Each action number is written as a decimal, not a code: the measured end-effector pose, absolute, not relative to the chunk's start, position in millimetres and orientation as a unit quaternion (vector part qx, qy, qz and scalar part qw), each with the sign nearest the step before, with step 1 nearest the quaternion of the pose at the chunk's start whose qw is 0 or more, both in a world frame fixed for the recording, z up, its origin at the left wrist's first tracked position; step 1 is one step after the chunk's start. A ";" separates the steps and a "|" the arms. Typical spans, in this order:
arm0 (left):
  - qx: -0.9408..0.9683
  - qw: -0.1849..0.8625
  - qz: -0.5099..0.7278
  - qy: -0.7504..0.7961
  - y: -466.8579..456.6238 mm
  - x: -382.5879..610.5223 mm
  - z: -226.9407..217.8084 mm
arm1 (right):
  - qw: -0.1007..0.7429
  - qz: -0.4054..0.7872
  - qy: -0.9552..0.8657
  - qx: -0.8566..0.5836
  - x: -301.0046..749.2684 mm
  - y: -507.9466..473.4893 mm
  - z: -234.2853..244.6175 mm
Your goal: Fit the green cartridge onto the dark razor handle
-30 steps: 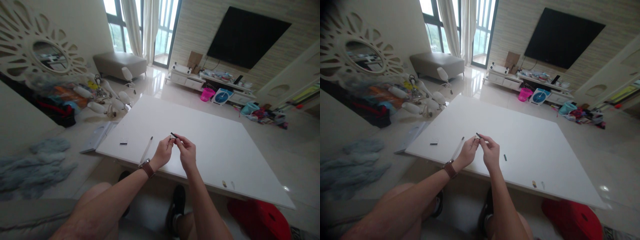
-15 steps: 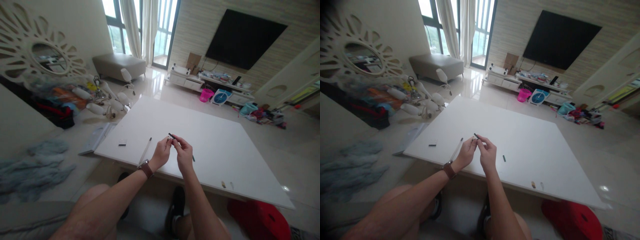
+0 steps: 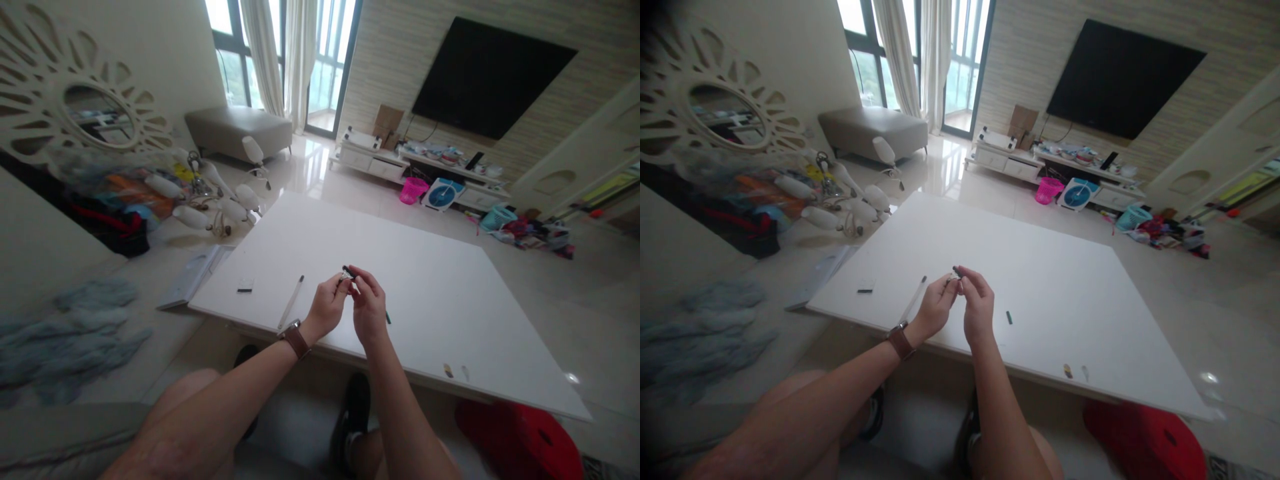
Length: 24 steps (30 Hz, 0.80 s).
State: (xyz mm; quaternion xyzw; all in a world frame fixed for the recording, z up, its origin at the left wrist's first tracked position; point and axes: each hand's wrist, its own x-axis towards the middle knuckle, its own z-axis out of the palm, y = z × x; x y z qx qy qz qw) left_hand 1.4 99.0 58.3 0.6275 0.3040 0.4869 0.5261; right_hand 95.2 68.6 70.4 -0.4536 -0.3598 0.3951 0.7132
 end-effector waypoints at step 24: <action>0.502 0.715 0.436 0.218 97.4 5.8 66.5 | 0.754 0.431 -0.281 -0.408 91.4 67.4 74.7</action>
